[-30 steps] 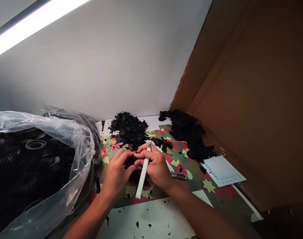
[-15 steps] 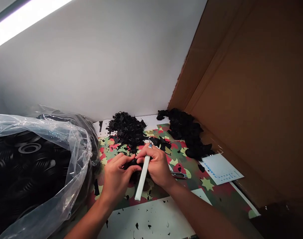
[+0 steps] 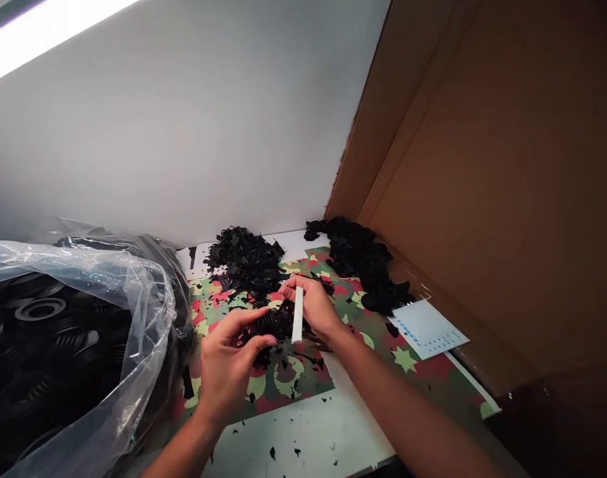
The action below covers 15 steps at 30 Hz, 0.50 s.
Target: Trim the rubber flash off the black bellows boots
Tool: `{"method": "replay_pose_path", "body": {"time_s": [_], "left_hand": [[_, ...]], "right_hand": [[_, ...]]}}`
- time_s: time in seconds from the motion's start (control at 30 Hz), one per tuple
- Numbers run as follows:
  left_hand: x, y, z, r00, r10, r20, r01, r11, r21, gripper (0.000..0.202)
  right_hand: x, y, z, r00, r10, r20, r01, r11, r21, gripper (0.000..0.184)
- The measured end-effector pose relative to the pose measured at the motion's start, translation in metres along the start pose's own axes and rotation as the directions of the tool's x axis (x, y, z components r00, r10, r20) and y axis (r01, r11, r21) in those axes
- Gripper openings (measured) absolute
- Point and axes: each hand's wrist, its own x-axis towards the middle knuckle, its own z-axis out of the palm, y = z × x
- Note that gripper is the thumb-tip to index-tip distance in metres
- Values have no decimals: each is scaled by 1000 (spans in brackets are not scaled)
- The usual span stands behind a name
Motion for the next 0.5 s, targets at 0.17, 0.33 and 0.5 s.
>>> {"method": "replay_pose_path", "body": {"time_s": [0.17,0.33,0.5], "left_hand": [[12,-6,-7,958,-285,-5,283,953,-110,29],[11,-7,-7,950,-311,-24,307,946,-108,25],[7,-10,-8,968,-246,-46,243,969,-51,14]], "right_hand": [[-12,-4,5,997,-23,76,24,1000,-16,42],[-24,-13,4,985,-170,29,172,976,-131,46],[-39,-24,9,923,-366,117,377,922,-90,22]]}}
